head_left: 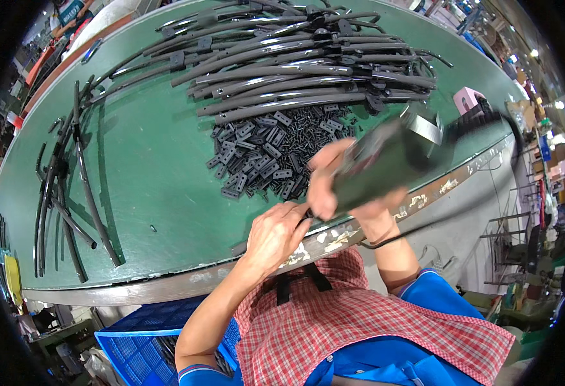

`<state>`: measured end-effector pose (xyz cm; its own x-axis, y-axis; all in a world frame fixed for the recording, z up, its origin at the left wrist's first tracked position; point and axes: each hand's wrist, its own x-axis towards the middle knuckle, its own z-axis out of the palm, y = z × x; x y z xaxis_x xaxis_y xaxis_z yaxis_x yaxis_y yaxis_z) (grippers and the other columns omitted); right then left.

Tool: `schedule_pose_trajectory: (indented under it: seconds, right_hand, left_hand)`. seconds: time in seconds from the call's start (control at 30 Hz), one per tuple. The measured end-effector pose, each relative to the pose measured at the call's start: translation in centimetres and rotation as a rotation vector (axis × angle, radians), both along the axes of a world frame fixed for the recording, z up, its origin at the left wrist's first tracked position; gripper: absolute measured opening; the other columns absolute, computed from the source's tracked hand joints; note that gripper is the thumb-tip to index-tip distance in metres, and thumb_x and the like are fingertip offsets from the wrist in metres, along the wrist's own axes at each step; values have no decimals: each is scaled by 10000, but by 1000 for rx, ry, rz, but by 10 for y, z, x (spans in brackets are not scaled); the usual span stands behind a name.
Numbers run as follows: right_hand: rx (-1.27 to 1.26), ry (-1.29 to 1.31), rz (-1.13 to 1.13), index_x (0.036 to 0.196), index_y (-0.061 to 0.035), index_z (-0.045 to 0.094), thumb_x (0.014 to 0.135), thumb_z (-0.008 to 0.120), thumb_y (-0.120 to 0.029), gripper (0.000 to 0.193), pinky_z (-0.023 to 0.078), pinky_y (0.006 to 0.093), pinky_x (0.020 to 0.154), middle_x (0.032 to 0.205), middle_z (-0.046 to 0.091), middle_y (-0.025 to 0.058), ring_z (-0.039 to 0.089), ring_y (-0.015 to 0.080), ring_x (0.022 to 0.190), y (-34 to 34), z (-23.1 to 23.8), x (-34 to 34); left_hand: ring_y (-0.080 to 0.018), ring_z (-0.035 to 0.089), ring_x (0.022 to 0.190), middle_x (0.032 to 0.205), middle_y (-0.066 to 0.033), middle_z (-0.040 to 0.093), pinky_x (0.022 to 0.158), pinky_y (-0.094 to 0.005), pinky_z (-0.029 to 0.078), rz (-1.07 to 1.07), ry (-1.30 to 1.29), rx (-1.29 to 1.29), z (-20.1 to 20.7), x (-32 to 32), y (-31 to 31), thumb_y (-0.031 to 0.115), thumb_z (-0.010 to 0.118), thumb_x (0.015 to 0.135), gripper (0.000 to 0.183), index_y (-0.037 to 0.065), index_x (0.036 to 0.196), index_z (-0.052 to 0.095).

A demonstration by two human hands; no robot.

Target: The person uses a green electric screwdriver to attach small black plastic clips to long curved metal rods on a green workbench. They repeatedly pick up a rod and a clip, align them, and drive a screw to secure the clip, then place the assembled unit aside.

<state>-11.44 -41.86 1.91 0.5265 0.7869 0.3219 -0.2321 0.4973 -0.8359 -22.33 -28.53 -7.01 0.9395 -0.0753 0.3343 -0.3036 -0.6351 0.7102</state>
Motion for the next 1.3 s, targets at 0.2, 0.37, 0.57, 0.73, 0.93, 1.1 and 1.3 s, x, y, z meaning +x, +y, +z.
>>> schedule_pose_trajectory:
  seconds: [0.2, 0.37, 0.57, 0.73, 0.93, 1.1, 1.3]
  right_hand:
    - [409, 339, -456, 1300, -84, 500, 801, 435, -770, 851, 322, 291, 483, 620, 371, -15, 377, 126, 507, -75, -41, 7]
    - [216, 397, -725, 1278, -81, 514, 834, 427, -730, 790, 268, 270, 465, 615, 340, -17, 317, 101, 499, -137, -62, -7]
    - [295, 687, -934, 1263, -40, 440, 939, 450, -559, 612, 379, 232, 636, 798, 398, -12, 385, 95, 695, -147, -84, 5]
    - [367, 766, -854, 1264, -58, 458, 942, 438, -562, 598, 379, 260, 655, 797, 411, -2, 413, 105, 702, -152, -88, 13]
    - [439, 797, -823, 1322, -74, 442, 941, 461, -537, 599, 368, 245, 618, 812, 401, -20, 396, 83, 676, -166, -104, 13]
    - [399, 808, -854, 1387, -72, 378, 953, 459, -510, 622, 300, 242, 588, 779, 325, -28, 331, 83, 653, -168, -116, 21]
    - [220, 760, -873, 1407, -31, 325, 931, 459, -500, 682, 335, 267, 610, 819, 357, 11, 356, 114, 686, -181, -111, 24]
  left_hand:
    - [-347, 628, 892, 1002, -159, 655, 788, -392, 508, 1, 189, -84, 18, -2, -2, 172, 626, 848, 317, 36, 1134, 618]
    - [-111, 601, 771, 927, -63, 674, 693, -277, 493, 185, 358, -576, 27, -24, 46, 114, 631, 870, 328, 34, 1189, 630]
    - [-60, 431, 545, 723, -23, 589, 454, -235, 358, 952, 213, -228, 22, -49, 241, 198, 616, 895, 478, -18, 1305, 501]
    - [-207, 648, 691, 776, -118, 652, 639, -325, 527, 1138, 418, -184, 20, -89, 316, 143, 598, 848, 476, -70, 1262, 503]
    - [-372, 658, 825, 861, -227, 666, 713, -465, 529, 992, 724, 1052, 88, -22, 343, 387, 568, 810, 391, 3, 803, 645]
    - [-345, 627, 992, 1033, -208, 652, 852, -427, 495, 730, 217, 507, 53, 120, 374, 270, 505, 867, 346, 60, 1096, 656]
    - [-361, 358, 1290, 1360, -132, 454, 1058, -580, 245, 1044, 48, 1122, -27, 136, 439, 262, 561, 834, 516, 143, 1330, 482]
